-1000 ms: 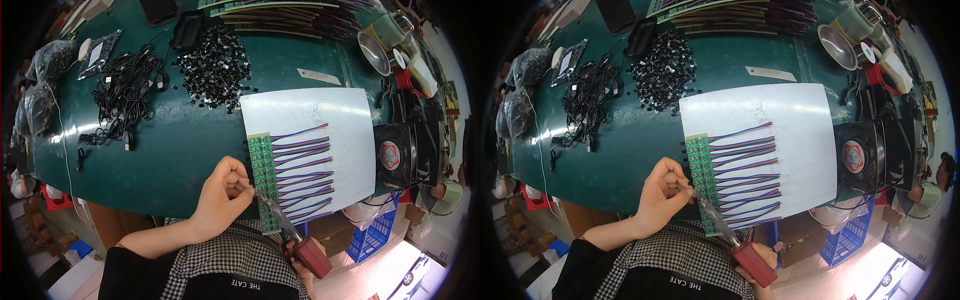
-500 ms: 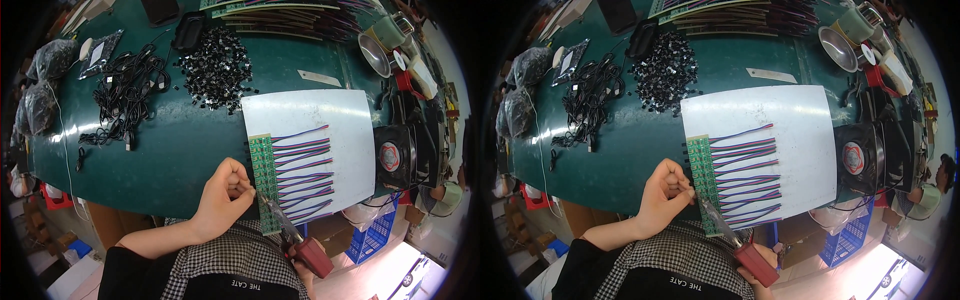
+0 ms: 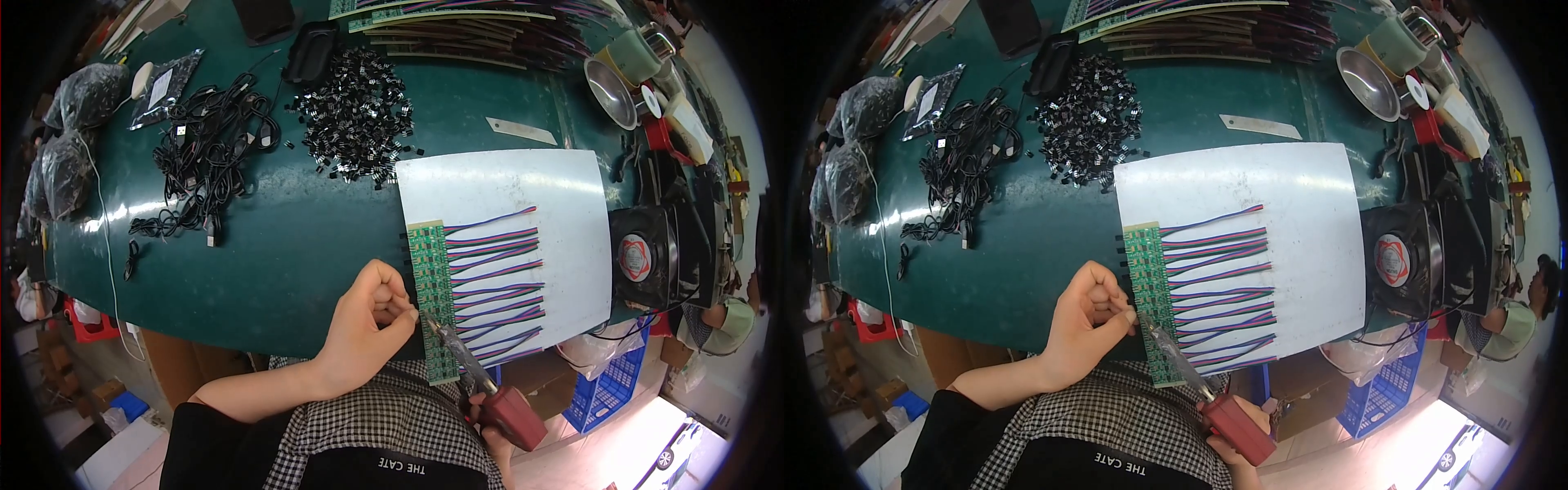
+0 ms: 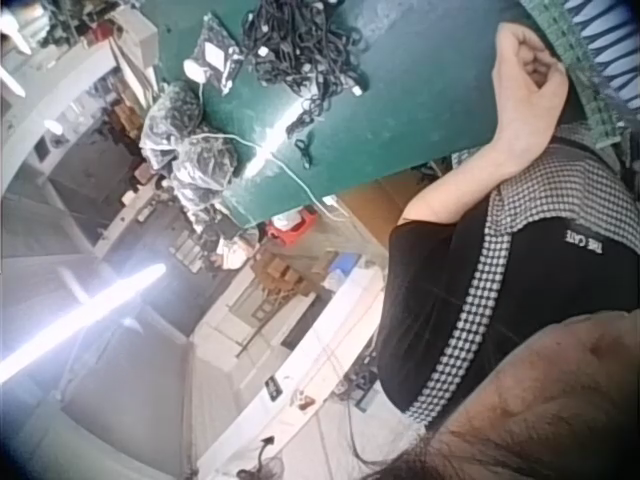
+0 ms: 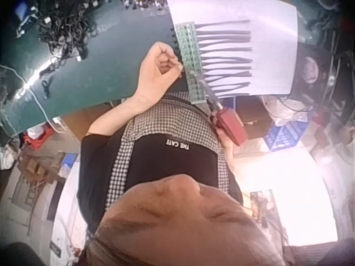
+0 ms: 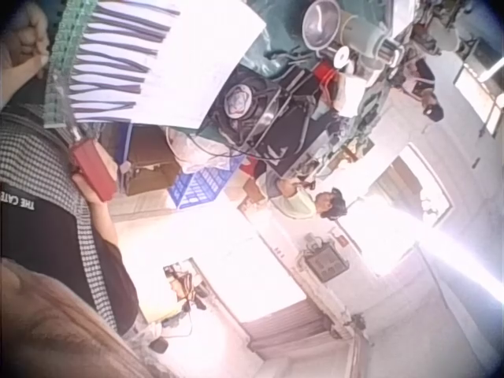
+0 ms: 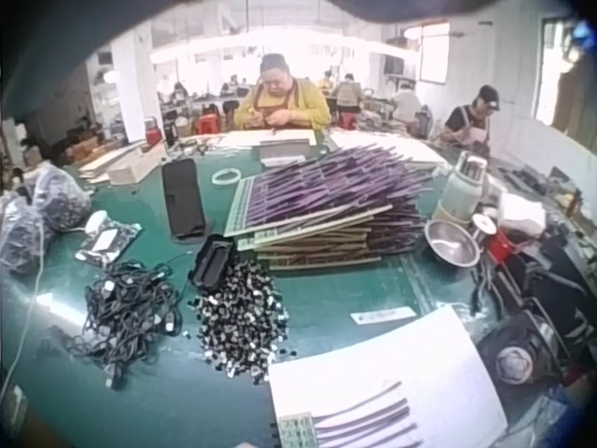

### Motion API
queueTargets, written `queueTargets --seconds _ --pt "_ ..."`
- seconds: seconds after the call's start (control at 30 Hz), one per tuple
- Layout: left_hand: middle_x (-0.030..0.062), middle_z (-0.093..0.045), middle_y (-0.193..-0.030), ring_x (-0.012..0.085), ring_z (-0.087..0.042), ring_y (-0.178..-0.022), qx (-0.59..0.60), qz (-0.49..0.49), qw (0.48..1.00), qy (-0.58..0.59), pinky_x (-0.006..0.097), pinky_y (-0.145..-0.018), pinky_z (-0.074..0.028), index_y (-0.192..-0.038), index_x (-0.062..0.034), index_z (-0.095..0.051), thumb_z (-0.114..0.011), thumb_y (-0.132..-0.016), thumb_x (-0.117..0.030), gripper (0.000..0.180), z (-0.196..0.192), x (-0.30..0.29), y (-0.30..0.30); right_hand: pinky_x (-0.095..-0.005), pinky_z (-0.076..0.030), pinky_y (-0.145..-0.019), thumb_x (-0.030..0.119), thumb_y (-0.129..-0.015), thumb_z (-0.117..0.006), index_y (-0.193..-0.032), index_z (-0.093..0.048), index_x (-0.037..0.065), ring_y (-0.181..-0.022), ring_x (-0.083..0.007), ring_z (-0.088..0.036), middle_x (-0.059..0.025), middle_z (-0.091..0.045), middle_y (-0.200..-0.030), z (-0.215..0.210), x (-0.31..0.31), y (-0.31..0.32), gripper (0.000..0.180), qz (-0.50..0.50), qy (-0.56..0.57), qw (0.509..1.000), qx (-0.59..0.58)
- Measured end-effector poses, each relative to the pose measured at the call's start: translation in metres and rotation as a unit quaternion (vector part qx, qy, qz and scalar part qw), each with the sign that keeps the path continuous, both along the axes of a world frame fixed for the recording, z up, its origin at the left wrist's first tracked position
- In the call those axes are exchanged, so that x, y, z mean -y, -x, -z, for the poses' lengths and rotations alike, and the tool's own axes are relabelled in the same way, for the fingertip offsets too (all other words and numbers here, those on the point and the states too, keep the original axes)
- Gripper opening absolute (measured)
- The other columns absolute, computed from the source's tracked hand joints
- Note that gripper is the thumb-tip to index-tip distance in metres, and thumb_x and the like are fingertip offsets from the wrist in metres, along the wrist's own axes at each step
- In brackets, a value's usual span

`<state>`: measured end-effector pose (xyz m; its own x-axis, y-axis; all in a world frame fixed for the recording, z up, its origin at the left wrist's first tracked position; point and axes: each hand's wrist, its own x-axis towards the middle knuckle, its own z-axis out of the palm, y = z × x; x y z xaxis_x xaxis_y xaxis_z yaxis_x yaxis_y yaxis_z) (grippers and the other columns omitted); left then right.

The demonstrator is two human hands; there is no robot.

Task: The person solders or trims wires onto a printed circuit board using a soldering iron.

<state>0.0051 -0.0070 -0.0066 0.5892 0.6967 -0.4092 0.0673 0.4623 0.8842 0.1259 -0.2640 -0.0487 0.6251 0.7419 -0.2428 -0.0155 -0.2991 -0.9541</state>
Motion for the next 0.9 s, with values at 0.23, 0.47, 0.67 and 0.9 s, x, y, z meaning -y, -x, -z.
queueTargets --seconds 0.23,0.47,0.67,0.9 --pt "0.0033 -0.052 -0.076 0.0061 -0.053 -0.070 0.000 -0.001 1.000 -0.007 0.021 -0.063 -0.044 -0.092 -0.0041 -0.038 -0.054 -0.082 0.005 0.021 0.001 0.000 0.001 -0.0266 -0.043 -0.050 0.055 -0.070 -0.068 -0.107 -0.054 -0.007 -0.056 -0.0175 -0.057 -0.0096 -0.063 -0.073 -0.016 -0.005 -0.009 0.073 -0.024 -0.049 0.994 -0.093" --pt "0.0041 -0.055 -0.076 0.0079 -0.055 -0.069 -0.021 0.006 0.999 -0.045 0.021 -0.061 -0.044 -0.095 -0.0026 -0.039 -0.057 -0.084 0.000 0.022 -0.005 -0.001 0.004 -0.0242 -0.033 -0.041 0.067 -0.063 -0.068 -0.099 -0.050 -0.006 -0.046 -0.0138 -0.046 -0.0105 -0.055 -0.085 0.001 0.007 -0.009 0.083 0.101 -0.075 0.988 -0.089" --pt "0.0060 -0.057 -0.080 0.0116 -0.057 -0.069 -0.211 0.009 0.922 -0.324 0.025 -0.064 -0.048 -0.105 -0.0010 -0.048 -0.066 -0.078 -0.003 0.032 -0.009 -0.067 0.018 -0.0241 -0.035 -0.039 0.060 -0.068 -0.069 -0.109 -0.043 -0.004 -0.046 -0.0150 -0.046 -0.0141 -0.055 -0.088 -0.009 -0.011 -0.007 0.080 0.117 -0.105 0.986 -0.052" --pt "0.0079 -0.057 -0.068 0.0139 -0.056 -0.062 -0.306 0.025 0.841 -0.446 0.026 -0.059 -0.045 -0.085 0.0018 -0.060 -0.067 -0.073 -0.003 0.015 0.007 -0.133 0.019 -0.0244 -0.035 -0.038 0.056 -0.071 -0.068 -0.110 -0.042 -0.005 -0.044 -0.0162 -0.046 -0.0164 -0.055 -0.091 -0.010 -0.015 -0.004 0.077 0.103 -0.134 0.984 -0.063"
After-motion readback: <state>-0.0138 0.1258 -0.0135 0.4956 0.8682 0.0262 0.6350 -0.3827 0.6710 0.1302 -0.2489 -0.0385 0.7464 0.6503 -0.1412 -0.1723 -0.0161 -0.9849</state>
